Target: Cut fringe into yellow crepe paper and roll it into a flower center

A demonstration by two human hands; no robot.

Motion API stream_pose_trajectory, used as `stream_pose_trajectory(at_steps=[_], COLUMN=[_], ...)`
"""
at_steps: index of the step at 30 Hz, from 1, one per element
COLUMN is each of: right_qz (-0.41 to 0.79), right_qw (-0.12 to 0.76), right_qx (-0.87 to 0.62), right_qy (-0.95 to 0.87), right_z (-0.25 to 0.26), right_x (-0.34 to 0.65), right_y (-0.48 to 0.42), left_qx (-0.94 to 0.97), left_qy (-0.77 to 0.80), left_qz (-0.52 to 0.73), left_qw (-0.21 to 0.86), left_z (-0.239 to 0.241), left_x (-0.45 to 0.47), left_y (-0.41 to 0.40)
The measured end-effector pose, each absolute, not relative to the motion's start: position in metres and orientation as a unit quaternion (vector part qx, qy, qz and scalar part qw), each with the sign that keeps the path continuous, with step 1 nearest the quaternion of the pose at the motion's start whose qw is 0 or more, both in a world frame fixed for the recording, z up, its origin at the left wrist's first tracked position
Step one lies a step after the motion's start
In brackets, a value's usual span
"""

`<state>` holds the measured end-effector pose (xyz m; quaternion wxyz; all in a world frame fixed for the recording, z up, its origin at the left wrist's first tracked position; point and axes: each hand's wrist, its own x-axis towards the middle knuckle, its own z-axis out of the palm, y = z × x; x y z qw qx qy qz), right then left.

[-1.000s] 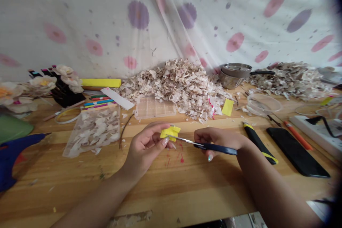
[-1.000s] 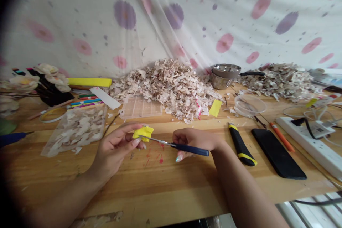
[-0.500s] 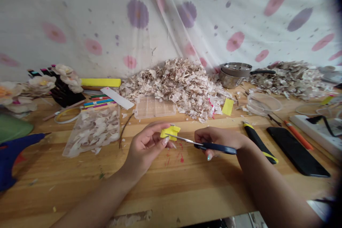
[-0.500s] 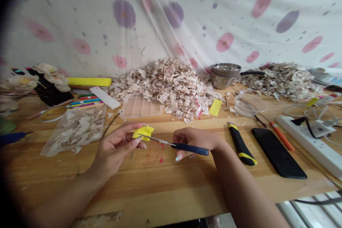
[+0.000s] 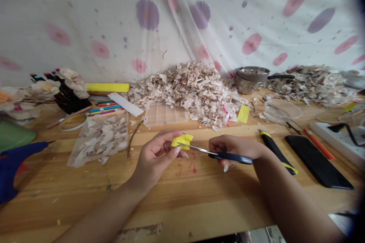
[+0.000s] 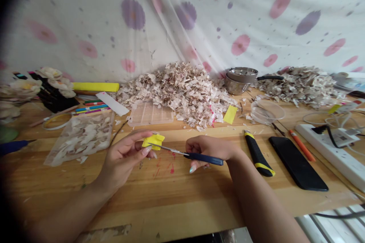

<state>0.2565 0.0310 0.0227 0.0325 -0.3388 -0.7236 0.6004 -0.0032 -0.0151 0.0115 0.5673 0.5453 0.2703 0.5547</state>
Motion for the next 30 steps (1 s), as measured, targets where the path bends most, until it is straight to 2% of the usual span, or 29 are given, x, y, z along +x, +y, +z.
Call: stream_pose_trajectory(at_steps=[22, 30], right_qz=[0.601, 0.547], right_qw=[0.031, 0.052], right_qx=[-0.349, -0.328], right_qy=[-0.718, -0.768], right_z=[0.0206, 0.0242], right_x=[0.2560, 0.2505], right_y=[0.0311, 0.0312], left_qx=[0.527, 0.520], left_qy=[0.288, 0.299], left_qz=[0.561, 0.571], left_qw=[0.570, 0.561], left_z=[0.0122, 0.0125], left_x=[-0.0032, -0.0018], left_y=[-0.0152, -0.0160])
